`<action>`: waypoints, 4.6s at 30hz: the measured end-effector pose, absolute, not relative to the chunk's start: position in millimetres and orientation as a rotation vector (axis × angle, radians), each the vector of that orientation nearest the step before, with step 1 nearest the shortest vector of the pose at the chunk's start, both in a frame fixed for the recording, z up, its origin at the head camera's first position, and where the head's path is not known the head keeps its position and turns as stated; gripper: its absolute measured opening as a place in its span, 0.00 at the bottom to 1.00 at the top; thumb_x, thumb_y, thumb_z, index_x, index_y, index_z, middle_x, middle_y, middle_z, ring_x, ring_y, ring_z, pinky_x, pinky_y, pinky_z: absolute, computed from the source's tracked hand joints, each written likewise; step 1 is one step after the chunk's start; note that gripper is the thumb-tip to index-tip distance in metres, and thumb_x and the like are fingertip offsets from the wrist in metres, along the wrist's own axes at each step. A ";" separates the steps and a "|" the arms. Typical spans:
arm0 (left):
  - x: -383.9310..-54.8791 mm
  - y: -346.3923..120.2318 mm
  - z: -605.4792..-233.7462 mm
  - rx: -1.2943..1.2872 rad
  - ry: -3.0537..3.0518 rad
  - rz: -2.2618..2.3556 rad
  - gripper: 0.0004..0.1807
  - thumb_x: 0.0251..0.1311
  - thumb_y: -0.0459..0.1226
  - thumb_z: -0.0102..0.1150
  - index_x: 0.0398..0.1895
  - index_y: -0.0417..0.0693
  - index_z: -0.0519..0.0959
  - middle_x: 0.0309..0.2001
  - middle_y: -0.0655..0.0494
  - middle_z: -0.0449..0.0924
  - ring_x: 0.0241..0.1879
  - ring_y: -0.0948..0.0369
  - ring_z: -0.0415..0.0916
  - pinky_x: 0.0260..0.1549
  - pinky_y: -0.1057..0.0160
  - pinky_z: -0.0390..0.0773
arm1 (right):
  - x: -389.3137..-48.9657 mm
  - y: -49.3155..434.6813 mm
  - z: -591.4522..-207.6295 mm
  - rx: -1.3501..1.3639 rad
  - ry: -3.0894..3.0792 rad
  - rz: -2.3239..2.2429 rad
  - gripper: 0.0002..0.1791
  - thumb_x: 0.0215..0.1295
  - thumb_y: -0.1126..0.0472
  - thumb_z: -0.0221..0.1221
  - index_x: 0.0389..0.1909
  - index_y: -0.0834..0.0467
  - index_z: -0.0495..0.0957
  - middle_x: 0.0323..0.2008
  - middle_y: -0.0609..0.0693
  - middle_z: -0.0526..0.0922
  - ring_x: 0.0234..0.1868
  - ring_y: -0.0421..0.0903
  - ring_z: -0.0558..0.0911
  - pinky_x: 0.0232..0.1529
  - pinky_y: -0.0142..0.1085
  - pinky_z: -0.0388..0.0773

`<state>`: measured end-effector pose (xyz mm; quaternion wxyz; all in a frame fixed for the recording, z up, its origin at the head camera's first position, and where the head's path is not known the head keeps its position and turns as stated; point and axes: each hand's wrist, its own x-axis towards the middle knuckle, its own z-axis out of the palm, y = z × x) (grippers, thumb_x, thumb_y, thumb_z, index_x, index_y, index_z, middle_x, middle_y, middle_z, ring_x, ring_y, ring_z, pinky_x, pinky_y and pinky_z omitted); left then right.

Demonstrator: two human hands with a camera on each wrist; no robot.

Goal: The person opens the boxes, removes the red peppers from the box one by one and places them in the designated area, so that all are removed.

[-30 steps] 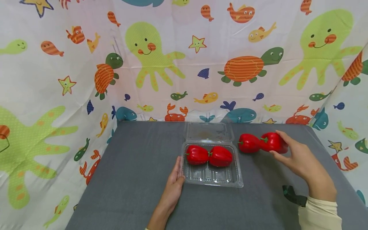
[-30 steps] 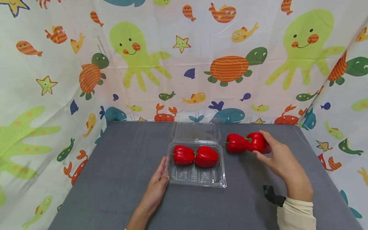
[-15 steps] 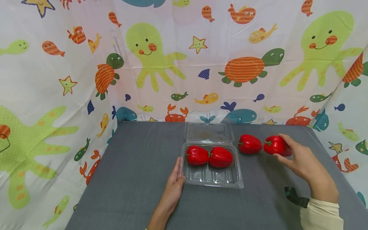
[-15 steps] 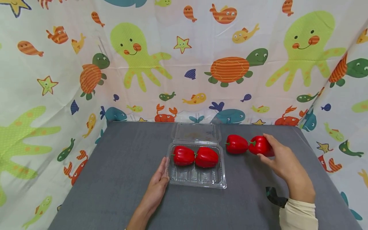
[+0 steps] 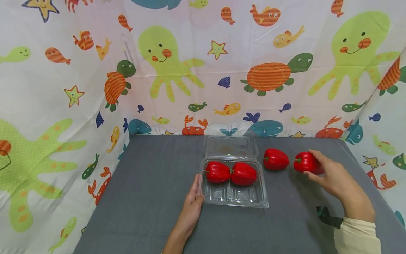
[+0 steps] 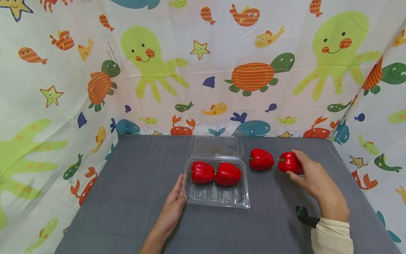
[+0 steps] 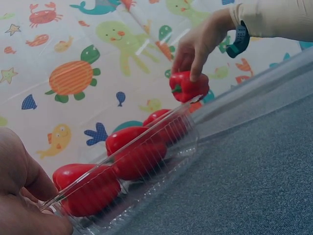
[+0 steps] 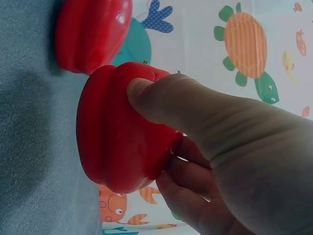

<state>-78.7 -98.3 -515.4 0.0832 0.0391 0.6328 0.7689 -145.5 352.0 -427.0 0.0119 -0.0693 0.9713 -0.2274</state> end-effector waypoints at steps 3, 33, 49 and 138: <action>-78.3 -98.2 -514.6 0.122 1.892 2.296 0.42 0.73 0.22 0.34 0.87 0.47 0.37 0.87 0.56 0.37 0.84 0.59 0.31 0.78 0.64 0.41 | -147.2 353.4 -428.4 -0.220 3.018 -0.712 0.55 0.58 0.58 0.77 0.80 0.68 0.55 0.63 0.78 0.70 0.57 0.77 0.73 0.45 0.64 0.86; -78.0 -97.7 -515.6 0.083 1.925 2.269 0.42 0.73 0.22 0.35 0.88 0.48 0.40 0.87 0.57 0.39 0.84 0.58 0.33 0.79 0.61 0.41 | -173.4 366.5 -439.5 -0.210 2.941 -0.618 0.53 0.60 0.56 0.76 0.77 0.71 0.57 0.60 0.80 0.71 0.57 0.79 0.70 0.43 0.63 0.87; -77.9 -98.1 -518.4 0.078 1.918 2.273 0.42 0.73 0.22 0.35 0.88 0.47 0.40 0.87 0.58 0.40 0.84 0.60 0.34 0.74 0.75 0.47 | -183.6 372.7 -449.1 -0.195 2.881 -0.589 0.55 0.60 0.55 0.76 0.78 0.72 0.54 0.63 0.82 0.67 0.58 0.80 0.68 0.45 0.64 0.86; -77.9 -99.1 -511.9 0.126 1.898 2.256 0.41 0.75 0.22 0.33 0.87 0.47 0.37 0.87 0.56 0.36 0.84 0.58 0.31 0.78 0.62 0.40 | -135.3 181.9 -453.0 -0.703 2.902 -0.680 0.56 0.67 0.41 0.69 0.84 0.63 0.52 0.83 0.64 0.54 0.81 0.67 0.58 0.67 0.61 0.74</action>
